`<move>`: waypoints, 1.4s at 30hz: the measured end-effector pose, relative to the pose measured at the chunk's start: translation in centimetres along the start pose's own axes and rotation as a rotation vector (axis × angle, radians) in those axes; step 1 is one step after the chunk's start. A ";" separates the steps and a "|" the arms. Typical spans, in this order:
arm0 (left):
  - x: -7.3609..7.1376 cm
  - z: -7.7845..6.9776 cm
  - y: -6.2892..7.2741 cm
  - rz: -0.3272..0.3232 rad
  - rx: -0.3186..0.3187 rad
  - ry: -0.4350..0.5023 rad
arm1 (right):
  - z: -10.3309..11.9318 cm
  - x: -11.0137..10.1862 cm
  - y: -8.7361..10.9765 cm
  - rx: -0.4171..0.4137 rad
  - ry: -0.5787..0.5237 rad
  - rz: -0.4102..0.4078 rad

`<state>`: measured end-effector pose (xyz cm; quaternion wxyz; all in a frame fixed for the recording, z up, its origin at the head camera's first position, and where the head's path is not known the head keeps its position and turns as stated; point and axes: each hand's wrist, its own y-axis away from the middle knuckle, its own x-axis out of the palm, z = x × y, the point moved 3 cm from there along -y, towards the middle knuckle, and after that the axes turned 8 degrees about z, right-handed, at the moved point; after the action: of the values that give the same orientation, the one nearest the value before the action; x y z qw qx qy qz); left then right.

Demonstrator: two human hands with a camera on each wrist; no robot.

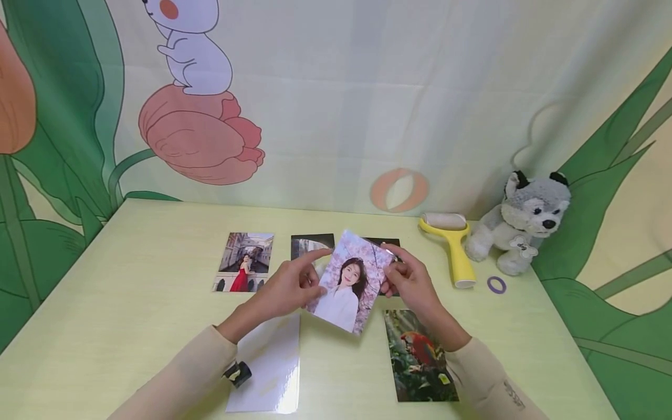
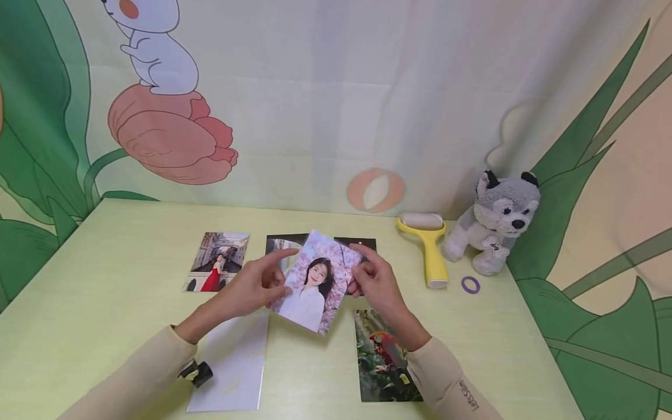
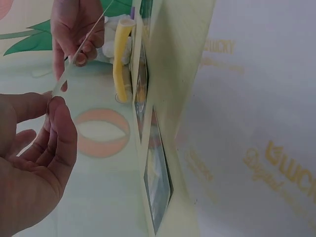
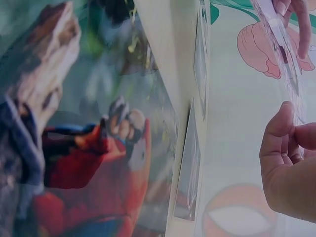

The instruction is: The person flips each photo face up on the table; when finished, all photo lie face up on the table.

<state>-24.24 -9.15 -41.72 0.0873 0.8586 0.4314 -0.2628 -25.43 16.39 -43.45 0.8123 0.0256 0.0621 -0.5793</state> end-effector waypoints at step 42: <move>6.0 0.8 3.2 0.257 -0.299 -0.068 | -2.2 1.3 0.5 0.114 0.597 0.355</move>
<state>-19.06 -7.23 -45.79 0.2614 0.8747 0.3492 -0.2112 -24.73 15.62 -45.77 0.8437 0.2496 0.2589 -0.3986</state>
